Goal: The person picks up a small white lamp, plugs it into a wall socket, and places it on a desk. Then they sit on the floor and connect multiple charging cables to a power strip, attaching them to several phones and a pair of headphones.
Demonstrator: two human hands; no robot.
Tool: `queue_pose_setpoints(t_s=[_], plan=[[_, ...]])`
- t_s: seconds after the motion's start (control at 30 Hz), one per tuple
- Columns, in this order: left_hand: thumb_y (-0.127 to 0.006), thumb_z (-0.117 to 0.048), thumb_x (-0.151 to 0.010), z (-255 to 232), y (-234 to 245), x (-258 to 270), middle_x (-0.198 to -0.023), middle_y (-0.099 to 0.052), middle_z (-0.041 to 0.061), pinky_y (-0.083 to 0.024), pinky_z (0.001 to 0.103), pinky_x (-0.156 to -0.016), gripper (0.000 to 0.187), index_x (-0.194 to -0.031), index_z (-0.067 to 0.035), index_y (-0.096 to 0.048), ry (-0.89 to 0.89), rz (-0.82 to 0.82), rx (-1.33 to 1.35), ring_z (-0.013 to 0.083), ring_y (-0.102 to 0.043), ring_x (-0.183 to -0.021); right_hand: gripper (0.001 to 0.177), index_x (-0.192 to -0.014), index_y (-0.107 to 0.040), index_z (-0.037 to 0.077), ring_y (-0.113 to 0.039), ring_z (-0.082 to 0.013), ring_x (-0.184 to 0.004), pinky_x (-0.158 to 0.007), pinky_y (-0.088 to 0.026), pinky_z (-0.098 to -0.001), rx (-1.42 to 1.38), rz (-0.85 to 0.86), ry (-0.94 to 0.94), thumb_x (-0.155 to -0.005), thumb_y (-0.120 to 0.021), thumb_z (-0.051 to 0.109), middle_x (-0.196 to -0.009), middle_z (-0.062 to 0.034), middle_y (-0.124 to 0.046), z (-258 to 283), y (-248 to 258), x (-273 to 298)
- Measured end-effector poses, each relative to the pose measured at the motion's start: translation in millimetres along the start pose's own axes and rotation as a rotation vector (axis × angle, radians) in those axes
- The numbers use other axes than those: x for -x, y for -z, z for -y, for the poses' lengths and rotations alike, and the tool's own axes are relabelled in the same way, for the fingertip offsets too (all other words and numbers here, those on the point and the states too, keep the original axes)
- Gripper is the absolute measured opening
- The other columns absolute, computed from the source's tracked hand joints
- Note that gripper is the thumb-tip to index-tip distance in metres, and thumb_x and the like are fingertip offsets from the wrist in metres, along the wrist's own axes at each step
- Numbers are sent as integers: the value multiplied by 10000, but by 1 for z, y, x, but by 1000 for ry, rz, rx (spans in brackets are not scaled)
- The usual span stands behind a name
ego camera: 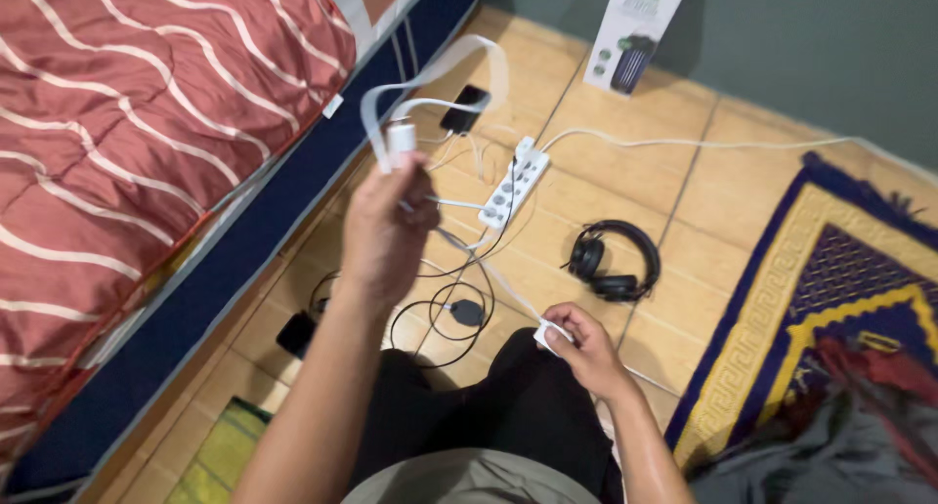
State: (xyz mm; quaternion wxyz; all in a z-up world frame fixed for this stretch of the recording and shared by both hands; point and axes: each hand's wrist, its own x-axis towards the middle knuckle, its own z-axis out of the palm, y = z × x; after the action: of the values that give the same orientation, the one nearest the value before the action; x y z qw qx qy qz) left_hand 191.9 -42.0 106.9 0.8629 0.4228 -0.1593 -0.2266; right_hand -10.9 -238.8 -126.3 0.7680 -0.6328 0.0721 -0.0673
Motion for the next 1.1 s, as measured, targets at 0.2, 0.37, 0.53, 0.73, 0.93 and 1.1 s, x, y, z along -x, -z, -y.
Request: queue_pose_setpoints(t_s=[0.2,0.37,0.53,0.73,0.93,1.1], plan=[[-815,-80,-841,28,14,70,-930,-681,22,-388,287,-638,294,-919,-89,-532,-107,84,-787,112,-513,-739,267,-1172,-670,-11,-644,-142,-704,-595,-530,-287,-20,-68,-184,-956,-601,131,-933,-71,-754,78,-13,28],[-820,-160,-875,65,5,118,-1024,-739,84,-550,339,-802,292,-1097,-73,-651,-198,467,-840,209,-711,-918,409,-1184,-720,-17,-651,-122,-858,-745,-544,-266,388,140,136,-806,-851,68,-997,-59,-698,146,-49,39],[-754,-59,-779,87,20,121,-848,-725,97,-523,400,-735,213,-974,-143,-748,-392,444,-1292,304,-651,-817,327,-1075,-796,80,-666,-63,-745,-655,-581,-267,542,-38,-243,-755,-836,130,-871,7,-821,169,-64,43],[-644,2,-829,114,49,80,-839,-650,132,-523,455,-727,169,-969,-67,-709,-619,313,-1615,326,-629,-837,396,-1139,-744,38,-695,-99,-785,-725,-574,-273,553,-183,-69,-759,-851,69,-886,-61,-805,129,-12,47],[-666,-96,-967,57,125,39,-830,-742,72,-500,299,-653,132,-980,-18,-772,-202,-301,-1254,132,-658,-720,432,-1205,-653,31,-697,-144,-972,-838,-564,-291,511,-542,44,-811,-822,86,-1077,-71,-731,46,118,74],[-694,-210,-1006,92,115,25,-814,-715,3,-440,238,-639,235,-927,5,-746,64,-314,-1057,49,-571,-724,392,-1091,-759,41,-722,-211,-922,-843,-575,-313,764,-610,34,-733,-899,119,-1048,-116,-743,-83,128,17]])
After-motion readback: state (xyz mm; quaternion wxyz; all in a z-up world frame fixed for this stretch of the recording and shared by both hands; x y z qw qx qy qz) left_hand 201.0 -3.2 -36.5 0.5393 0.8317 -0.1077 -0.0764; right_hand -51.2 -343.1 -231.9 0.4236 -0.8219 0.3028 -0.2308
